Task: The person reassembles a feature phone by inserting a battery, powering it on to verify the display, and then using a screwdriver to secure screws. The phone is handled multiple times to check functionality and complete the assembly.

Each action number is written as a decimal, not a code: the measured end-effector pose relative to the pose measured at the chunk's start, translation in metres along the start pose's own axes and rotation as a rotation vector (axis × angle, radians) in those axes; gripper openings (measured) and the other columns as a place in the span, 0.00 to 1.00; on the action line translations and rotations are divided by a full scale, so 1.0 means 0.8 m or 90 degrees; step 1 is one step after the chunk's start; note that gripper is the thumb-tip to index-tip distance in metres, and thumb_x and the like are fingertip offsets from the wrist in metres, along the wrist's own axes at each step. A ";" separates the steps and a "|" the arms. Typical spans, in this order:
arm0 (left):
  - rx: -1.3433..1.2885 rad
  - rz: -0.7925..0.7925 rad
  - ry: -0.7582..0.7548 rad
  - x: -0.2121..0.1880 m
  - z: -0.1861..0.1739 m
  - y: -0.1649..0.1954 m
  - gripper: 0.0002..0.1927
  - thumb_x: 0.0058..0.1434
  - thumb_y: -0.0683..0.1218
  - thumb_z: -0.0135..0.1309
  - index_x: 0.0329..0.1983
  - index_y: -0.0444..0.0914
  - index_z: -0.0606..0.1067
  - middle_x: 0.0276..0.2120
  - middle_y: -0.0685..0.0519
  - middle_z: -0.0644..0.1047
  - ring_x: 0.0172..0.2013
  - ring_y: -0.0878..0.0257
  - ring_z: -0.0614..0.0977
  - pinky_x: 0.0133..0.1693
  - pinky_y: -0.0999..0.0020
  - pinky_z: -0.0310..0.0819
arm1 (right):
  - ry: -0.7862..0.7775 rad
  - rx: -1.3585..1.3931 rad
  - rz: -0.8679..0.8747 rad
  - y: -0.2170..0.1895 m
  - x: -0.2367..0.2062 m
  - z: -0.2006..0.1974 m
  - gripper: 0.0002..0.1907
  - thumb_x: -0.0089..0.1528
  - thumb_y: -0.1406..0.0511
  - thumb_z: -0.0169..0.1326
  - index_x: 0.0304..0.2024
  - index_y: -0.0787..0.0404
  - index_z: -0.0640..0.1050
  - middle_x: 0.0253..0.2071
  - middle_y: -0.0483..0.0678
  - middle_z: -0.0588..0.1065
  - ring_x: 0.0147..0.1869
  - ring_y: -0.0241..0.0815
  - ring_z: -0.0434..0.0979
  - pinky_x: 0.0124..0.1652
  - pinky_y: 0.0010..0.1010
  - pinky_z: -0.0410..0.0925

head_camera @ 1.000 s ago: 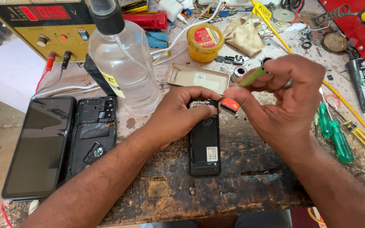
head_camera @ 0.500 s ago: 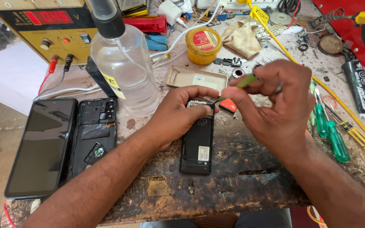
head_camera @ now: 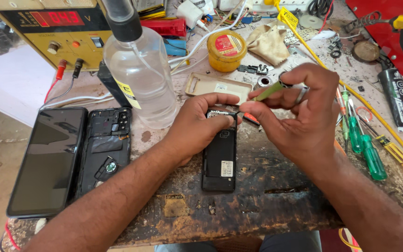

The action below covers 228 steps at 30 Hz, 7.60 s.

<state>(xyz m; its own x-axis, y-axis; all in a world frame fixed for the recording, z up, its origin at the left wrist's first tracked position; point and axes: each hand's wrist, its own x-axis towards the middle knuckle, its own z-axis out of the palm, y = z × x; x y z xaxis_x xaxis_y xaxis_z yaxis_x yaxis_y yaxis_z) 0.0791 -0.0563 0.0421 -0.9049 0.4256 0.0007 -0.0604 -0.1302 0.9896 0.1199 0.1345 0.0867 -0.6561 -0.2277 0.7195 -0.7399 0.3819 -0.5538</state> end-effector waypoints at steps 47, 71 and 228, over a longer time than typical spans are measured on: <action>-0.011 -0.088 -0.052 -0.002 -0.004 0.008 0.21 0.54 0.40 0.66 0.52 0.31 0.77 0.35 0.49 0.85 0.32 0.68 0.84 0.32 0.75 0.81 | -0.366 -0.183 0.247 -0.031 -0.060 -0.032 0.08 0.56 0.62 0.63 0.36 0.58 0.85 0.30 0.46 0.79 0.32 0.40 0.81 0.31 0.32 0.71; -0.044 0.035 -0.125 -0.006 0.005 0.006 0.20 0.61 0.38 0.58 0.55 0.31 0.70 0.40 0.48 0.83 0.38 0.68 0.83 0.38 0.75 0.79 | -0.079 0.234 0.467 0.028 -0.020 -0.009 0.08 0.66 0.67 0.57 0.46 0.65 0.81 0.30 0.37 0.74 0.29 0.24 0.62 0.27 0.18 0.56; 0.067 -0.045 -0.091 0.003 0.007 -0.011 0.16 0.56 0.36 0.58 0.49 0.32 0.78 0.34 0.53 0.83 0.33 0.72 0.82 0.35 0.79 0.77 | 0.043 -0.051 -0.012 0.010 -0.038 0.019 0.34 0.65 0.78 0.64 0.62 0.60 0.56 0.55 0.53 0.68 0.54 0.45 0.85 0.51 0.32 0.82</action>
<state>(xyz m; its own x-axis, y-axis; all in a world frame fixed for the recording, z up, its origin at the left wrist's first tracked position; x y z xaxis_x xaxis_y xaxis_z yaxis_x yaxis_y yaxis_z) 0.0796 -0.0494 0.0343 -0.8304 0.5542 -0.0571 -0.0713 -0.0040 0.9974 0.1319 0.1310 0.0541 -0.6293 -0.1760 0.7570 -0.7357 0.4488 -0.5073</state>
